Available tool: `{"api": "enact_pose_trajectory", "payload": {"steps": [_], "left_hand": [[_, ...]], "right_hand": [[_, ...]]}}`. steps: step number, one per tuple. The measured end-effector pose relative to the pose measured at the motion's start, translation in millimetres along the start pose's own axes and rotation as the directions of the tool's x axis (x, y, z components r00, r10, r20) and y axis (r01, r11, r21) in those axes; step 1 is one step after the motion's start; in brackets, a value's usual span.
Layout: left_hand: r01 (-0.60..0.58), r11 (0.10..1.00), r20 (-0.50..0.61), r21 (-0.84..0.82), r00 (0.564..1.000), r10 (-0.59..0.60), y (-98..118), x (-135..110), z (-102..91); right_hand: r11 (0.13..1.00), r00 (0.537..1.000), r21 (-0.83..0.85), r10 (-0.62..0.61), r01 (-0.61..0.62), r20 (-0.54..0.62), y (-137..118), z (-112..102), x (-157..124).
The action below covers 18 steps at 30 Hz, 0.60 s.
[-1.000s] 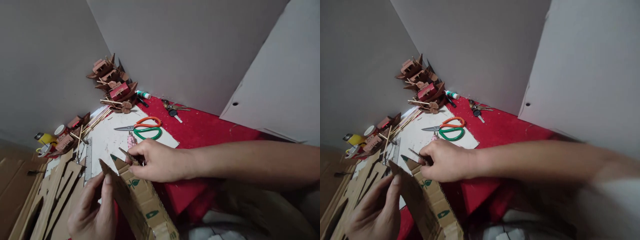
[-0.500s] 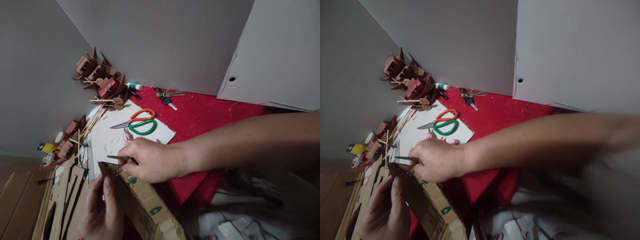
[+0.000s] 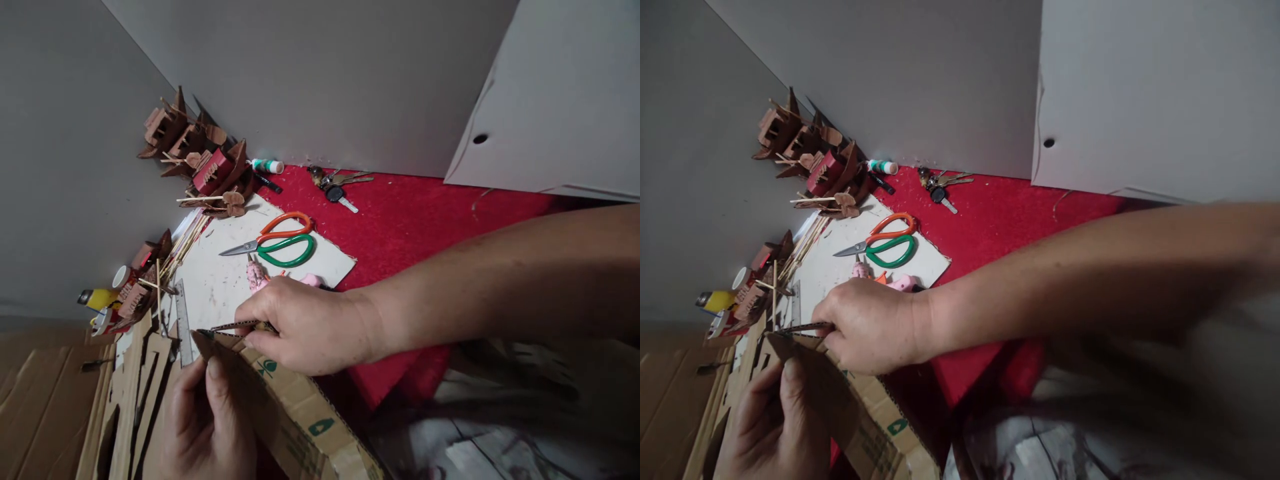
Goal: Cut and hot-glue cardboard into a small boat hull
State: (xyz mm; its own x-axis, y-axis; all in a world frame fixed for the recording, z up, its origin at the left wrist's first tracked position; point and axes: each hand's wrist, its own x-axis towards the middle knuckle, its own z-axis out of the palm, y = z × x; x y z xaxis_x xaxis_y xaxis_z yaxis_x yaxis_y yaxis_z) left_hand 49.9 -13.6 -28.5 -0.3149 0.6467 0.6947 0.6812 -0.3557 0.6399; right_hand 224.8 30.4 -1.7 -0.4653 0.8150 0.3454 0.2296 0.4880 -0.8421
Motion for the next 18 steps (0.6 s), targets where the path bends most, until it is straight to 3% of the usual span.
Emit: {"api": "enact_pose_trajectory", "payload": {"steps": [5, 18], "left_hand": [[0.044, 0.999, 0.077, 0.01, 0.996, -0.044, -0.8, 0.6, 3.2], [0.147, 0.989, -0.053, 0.009, 0.988, -0.146, 4.6, 3.3, 10.8]], "right_hand": [[1.0, 1.0, -0.009, 0.017, -0.017, -0.007, 1.4, 1.8, 1.1], [0.998, 0.999, -0.049, 0.032, -0.033, -0.023, -1.5, -1.9, 2.0]]}}
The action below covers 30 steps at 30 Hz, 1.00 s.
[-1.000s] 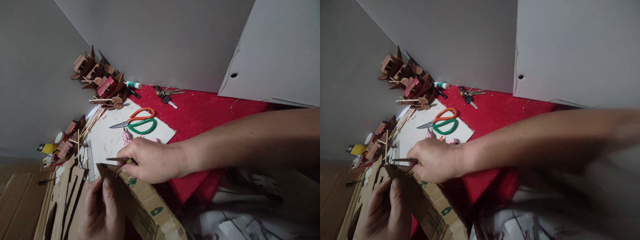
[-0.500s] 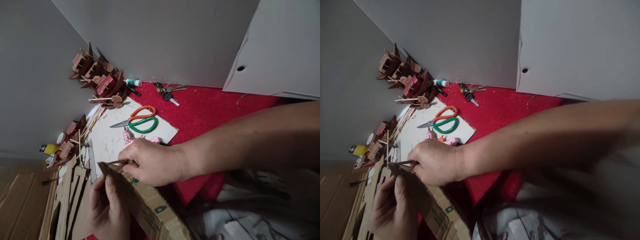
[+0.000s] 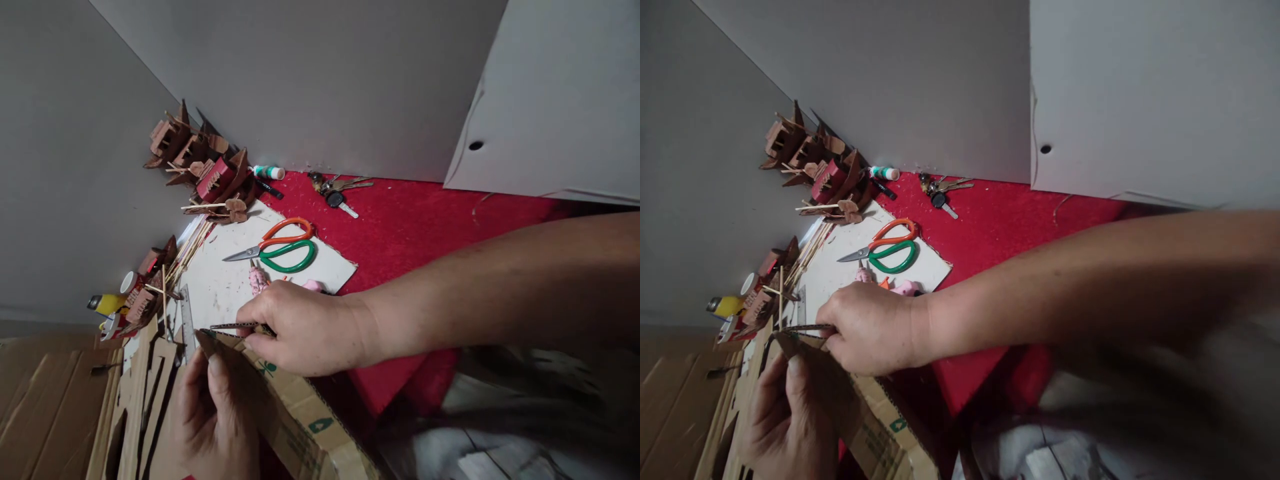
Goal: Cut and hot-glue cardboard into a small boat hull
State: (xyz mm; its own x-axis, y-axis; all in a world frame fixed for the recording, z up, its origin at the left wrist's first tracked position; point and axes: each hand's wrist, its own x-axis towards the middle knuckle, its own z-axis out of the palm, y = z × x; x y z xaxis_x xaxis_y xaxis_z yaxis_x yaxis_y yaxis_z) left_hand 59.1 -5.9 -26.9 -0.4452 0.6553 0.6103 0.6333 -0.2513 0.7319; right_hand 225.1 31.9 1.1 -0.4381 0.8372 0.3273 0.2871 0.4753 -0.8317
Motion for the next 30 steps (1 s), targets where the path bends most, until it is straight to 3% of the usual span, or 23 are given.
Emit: {"api": "enact_pose_trajectory", "payload": {"steps": [6, 11, 16, 23, 30], "left_hand": [[-0.007, 0.993, -0.018, 0.118, 1.0, 0.01, -9.7, 0.7, -2.3], [-0.04, 0.991, 0.041, 0.128, 0.999, 0.035, -18.9, 1.6, -6.7], [-0.078, 0.994, 0.09, 0.081, 0.993, 0.07, -23.0, 1.8, -8.8], [0.043, 0.999, 0.117, 0.001, 0.992, -0.042, -19.1, 1.2, -9.0], [-0.007, 1.0, 0.17, 0.002, 0.986, 0.006, -32.3, 1.8, -11.4]], "right_hand": [[1.0, 1.0, -0.022, -0.013, 0.013, -0.002, 1.8, 0.3, -0.7], [0.999, 1.0, 0.035, -0.015, 0.015, 0.001, 3.0, 2.8, -0.6], [0.997, 0.999, 0.075, -0.03, 0.029, 0.022, 3.7, 4.7, 0.2], [0.993, 0.997, 0.103, -0.063, 0.059, 0.035, 6.1, 6.2, -0.5], [0.996, 0.997, 0.065, -0.07, 0.068, 0.041, 7.1, 8.4, 0.6]]}}
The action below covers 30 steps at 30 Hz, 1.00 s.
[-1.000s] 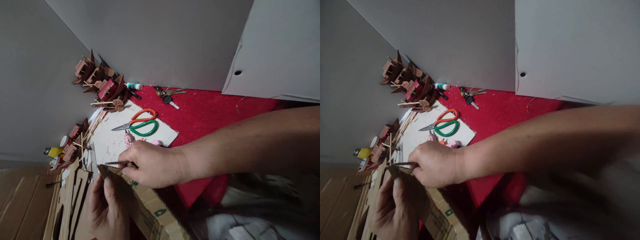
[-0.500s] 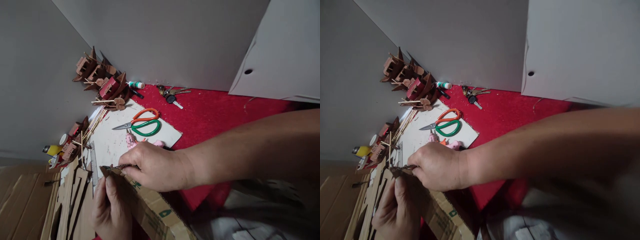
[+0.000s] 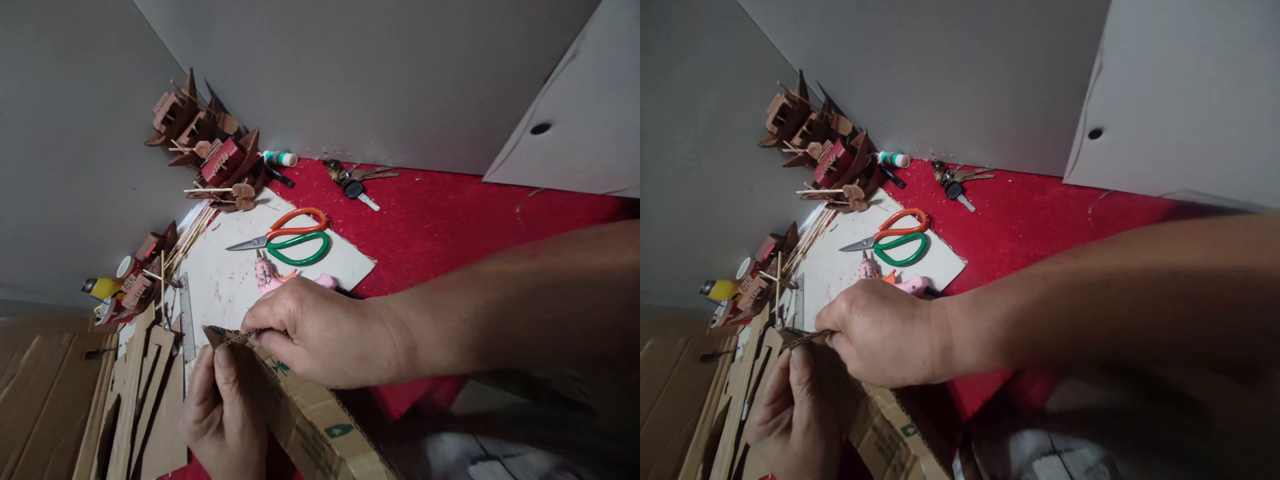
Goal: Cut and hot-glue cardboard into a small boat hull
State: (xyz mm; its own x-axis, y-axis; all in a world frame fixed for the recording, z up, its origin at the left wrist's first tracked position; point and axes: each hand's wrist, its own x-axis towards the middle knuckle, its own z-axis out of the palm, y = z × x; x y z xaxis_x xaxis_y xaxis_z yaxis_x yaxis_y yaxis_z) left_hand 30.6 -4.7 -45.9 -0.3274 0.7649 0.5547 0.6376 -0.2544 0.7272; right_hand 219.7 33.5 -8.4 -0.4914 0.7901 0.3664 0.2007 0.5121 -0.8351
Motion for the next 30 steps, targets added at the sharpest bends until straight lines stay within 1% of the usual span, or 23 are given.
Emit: {"api": "enact_pose_trajectory", "payload": {"steps": [3, 6, 12, 15, 19, 21, 24, 26, 29, 30], "left_hand": [[-0.016, 1.0, 0.039, -0.025, 0.999, 0.017, 3.7, 1.6, 1.6], [0.028, 0.998, 0.097, -0.06, 0.995, -0.022, 10.3, 3.9, 4.2], [0.133, 0.974, 0.097, -0.185, 0.989, -0.116, 16.0, 5.4, 13.3], [0.181, 0.954, 0.093, -0.24, 0.982, -0.163, 16.2, 6.3, 14.2], [0.199, 0.952, 0.082, -0.233, 0.979, -0.185, 15.2, 9.0, 10.2], [0.228, 0.944, 0.077, -0.237, 0.973, -0.216, 14.9, 9.7, 8.6], [0.29, 0.919, 0.124, -0.268, 0.956, -0.265, 15.7, 9.6, 8.6], [0.288, 0.917, 0.137, -0.275, 0.956, -0.259, 17.2, 9.1, 9.4], [0.247, 0.928, 0.112, -0.278, 0.968, -0.224, 19.6, 8.6, 9.9], [0.245, 0.925, 0.12, -0.291, 0.968, -0.219, 20.2, 8.4, 9.8]], "right_hand": [[1.0, 1.0, 0.001, 0.026, -0.026, -0.009, -0.4, -0.2, 0.7], [0.997, 0.997, 0.009, 0.074, -0.074, -0.023, -0.8, -1.2, 1.0], [1.0, 1.0, -0.007, 0.028, -0.028, 0.004, 0.0, -1.8, 1.3], [1.0, 1.0, -0.007, 0.016, -0.016, 0.009, 0.6, -1.3, 1.2], [1.0, 1.0, 0.011, 0.017, -0.017, 0.017, 1.1, -0.9, 1.0], [1.0, 0.999, 0.012, 0.026, -0.026, 0.022, 1.3, -0.6, 0.9], [0.999, 0.999, 0.02, 0.029, -0.03, 0.03, 1.1, -0.2, 1.0], [0.999, 0.999, 0.022, 0.031, -0.032, 0.039, 0.3, -0.1, 1.1], [0.999, 0.998, -0.006, 0.045, -0.045, 0.048, -1.7, -0.4, 1.3], [0.999, 0.998, -0.014, 0.046, -0.045, 0.049, -2.2, -0.6, 1.3]]}}
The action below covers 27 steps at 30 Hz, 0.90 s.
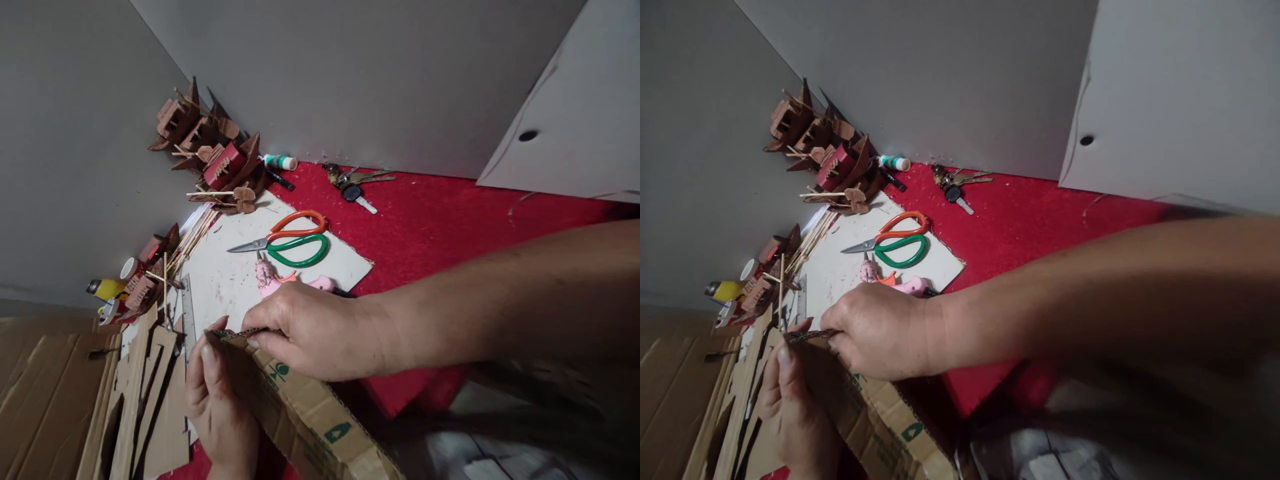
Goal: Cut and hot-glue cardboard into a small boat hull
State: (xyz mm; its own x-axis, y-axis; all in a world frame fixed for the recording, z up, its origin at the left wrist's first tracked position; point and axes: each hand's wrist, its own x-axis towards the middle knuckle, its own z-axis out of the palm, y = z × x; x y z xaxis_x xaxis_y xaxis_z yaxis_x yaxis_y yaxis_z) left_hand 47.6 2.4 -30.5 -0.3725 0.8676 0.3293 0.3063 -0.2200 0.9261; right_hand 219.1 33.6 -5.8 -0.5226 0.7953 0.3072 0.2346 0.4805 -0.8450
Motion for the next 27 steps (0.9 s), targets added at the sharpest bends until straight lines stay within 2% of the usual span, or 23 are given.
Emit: {"api": "enact_pose_trajectory", "payload": {"steps": [4, 8, 14, 17, 23, 27], "left_hand": [[-0.004, 0.999, 0.019, -0.041, 1.0, 0.005, 0.7, -0.8, 0.8], [-0.011, 0.999, -0.019, -0.031, 1.0, 0.011, 0.3, -1.4, 2.8], [0.048, 0.995, -0.034, -0.085, 0.998, -0.051, 4.6, -3.1, 0.9], [0.058, 0.992, -0.049, -0.113, 0.997, -0.063, 3.9, -2.9, -1.0], [0.106, 0.99, 0.058, -0.096, 0.993, -0.1, 1.6, -1.8, -1.8], [0.048, 0.998, 0.095, -0.03, 0.994, -0.045, 0.8, -3.7, -4.1]], "right_hand": [[1.0, 1.0, -0.006, -0.015, 0.015, 0.011, 0.1, 0.7, 0.5], [1.0, 1.0, -0.018, -0.021, 0.021, 0.013, 2.4, 3.2, 1.1], [0.999, 0.998, 0.004, -0.053, 0.053, -0.03, 0.4, 2.9, -0.5], [1.0, 0.999, 0.01, -0.018, 0.018, -0.043, -2.9, -0.9, -1.2], [0.996, 0.995, -0.013, 0.084, -0.084, 0.046, -3.1, -5.0, 1.5], [0.99, 0.987, -0.079, 0.124, -0.116, 0.107, 0.4, -4.1, 3.1]]}}
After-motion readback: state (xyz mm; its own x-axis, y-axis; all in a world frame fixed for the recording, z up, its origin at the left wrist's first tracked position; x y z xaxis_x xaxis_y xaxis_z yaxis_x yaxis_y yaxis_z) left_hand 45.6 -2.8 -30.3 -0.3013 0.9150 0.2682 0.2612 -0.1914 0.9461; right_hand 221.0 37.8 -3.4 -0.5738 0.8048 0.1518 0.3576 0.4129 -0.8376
